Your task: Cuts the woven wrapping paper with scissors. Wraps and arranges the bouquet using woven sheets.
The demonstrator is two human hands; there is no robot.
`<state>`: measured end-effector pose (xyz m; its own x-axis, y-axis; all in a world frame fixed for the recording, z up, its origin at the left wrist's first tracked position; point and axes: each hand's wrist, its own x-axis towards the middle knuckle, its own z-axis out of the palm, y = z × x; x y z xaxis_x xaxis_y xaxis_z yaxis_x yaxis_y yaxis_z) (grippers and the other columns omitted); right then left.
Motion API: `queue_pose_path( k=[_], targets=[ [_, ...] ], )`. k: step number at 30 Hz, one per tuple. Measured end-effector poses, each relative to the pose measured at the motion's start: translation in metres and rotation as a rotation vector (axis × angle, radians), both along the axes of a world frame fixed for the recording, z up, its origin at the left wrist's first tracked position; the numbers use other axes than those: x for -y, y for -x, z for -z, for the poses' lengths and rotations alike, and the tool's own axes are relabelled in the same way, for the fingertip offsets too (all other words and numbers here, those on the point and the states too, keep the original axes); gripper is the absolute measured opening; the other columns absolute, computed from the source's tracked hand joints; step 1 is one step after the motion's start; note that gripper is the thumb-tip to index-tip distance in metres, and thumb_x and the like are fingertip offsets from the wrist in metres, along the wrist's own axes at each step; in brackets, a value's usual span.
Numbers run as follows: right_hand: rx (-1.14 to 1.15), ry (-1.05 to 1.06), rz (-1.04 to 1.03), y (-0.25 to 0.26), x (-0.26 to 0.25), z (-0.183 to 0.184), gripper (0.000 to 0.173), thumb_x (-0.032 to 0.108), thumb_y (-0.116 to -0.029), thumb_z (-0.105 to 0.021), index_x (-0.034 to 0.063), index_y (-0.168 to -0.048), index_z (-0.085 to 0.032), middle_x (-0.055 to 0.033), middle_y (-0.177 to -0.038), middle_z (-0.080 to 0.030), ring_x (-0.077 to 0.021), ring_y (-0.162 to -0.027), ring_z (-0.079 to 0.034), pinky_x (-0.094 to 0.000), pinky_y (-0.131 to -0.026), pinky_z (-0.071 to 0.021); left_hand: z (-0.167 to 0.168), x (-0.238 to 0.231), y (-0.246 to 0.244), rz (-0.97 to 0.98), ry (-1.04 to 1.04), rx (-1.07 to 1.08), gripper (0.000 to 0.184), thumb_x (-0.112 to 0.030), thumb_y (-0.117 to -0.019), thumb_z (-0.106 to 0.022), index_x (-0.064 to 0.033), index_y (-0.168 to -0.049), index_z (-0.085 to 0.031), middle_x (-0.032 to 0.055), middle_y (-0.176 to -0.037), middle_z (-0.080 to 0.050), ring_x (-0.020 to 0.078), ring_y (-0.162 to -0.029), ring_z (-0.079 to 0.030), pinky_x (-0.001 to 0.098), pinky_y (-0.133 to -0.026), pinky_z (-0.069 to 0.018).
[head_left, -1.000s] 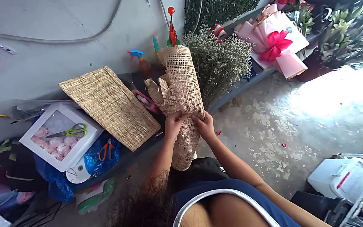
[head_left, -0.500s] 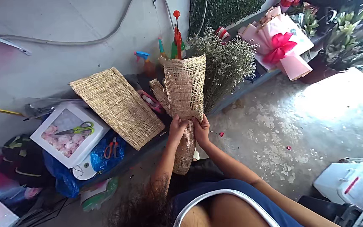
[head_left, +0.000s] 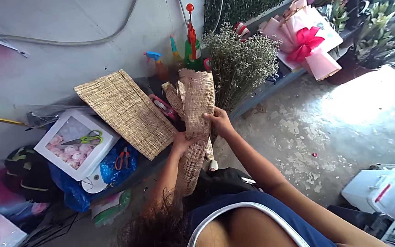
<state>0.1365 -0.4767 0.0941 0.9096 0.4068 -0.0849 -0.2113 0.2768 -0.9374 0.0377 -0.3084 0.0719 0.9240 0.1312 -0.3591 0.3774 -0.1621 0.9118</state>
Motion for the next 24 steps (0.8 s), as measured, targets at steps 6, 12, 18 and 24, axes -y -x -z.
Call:
queue_pose_path(
  k=[6, 12, 18, 24],
  targets=[
    [-0.036, 0.036, 0.329, -0.011, -0.005, 0.007, 0.014, 0.008, -0.1033, -0.057, -0.0015, -0.1, -0.066, -0.0046, -0.082, -0.071, -0.0088, -0.073, -0.069, -0.0289, -0.072, -0.0596, 0.02, 0.01, 0.015, -0.121, 0.13, -0.024, 0.024, 0.001, -0.0874, -0.076, 0.0065, -0.108, -0.067, 0.01, -0.094, -0.074, 0.0103, -0.086, -0.07, 0.0321, -0.085, -0.0589],
    [0.045, -0.048, 0.23, -0.039, -0.008, -0.007, 0.011, 0.002, -0.1014, -0.054, 0.0009, -0.11, -0.061, -0.0022, -0.087, -0.069, -0.0088, -0.078, -0.068, -0.0291, -0.075, -0.0591, 0.025, 0.001, 0.023, -0.159, 0.055, -0.055, 0.025, -0.003, -0.088, -0.077, 0.0073, -0.108, -0.067, 0.0129, -0.098, -0.073, 0.0124, -0.092, -0.069, 0.0338, -0.09, -0.0567],
    [0.204, -0.033, 0.275, -0.057, -0.005, -0.029, 0.007, 0.0, -0.0985, -0.056, 0.0025, -0.101, -0.062, 0.0009, -0.082, -0.068, -0.0059, -0.077, -0.067, -0.0273, -0.076, -0.0578, 0.022, 0.002, 0.028, -0.222, 0.128, 0.039, 0.022, 0.005, -0.0871, -0.074, 0.0083, -0.107, -0.065, 0.0096, -0.095, -0.073, 0.0066, -0.088, -0.069, 0.0268, -0.086, -0.0577],
    [0.274, 0.041, 0.188, -0.068, 0.01, -0.02, 0.008, -0.001, -0.0963, -0.06, 0.0059, -0.096, -0.057, 0.003, -0.079, -0.068, -0.0053, -0.072, -0.067, -0.0271, -0.073, -0.0592, 0.016, -0.022, 0.03, -0.193, -0.093, 0.04, 0.025, -0.003, -0.088, -0.077, 0.0093, -0.108, -0.068, 0.0162, -0.101, -0.073, 0.015, -0.096, -0.07, 0.0354, -0.093, -0.0556]
  ],
)
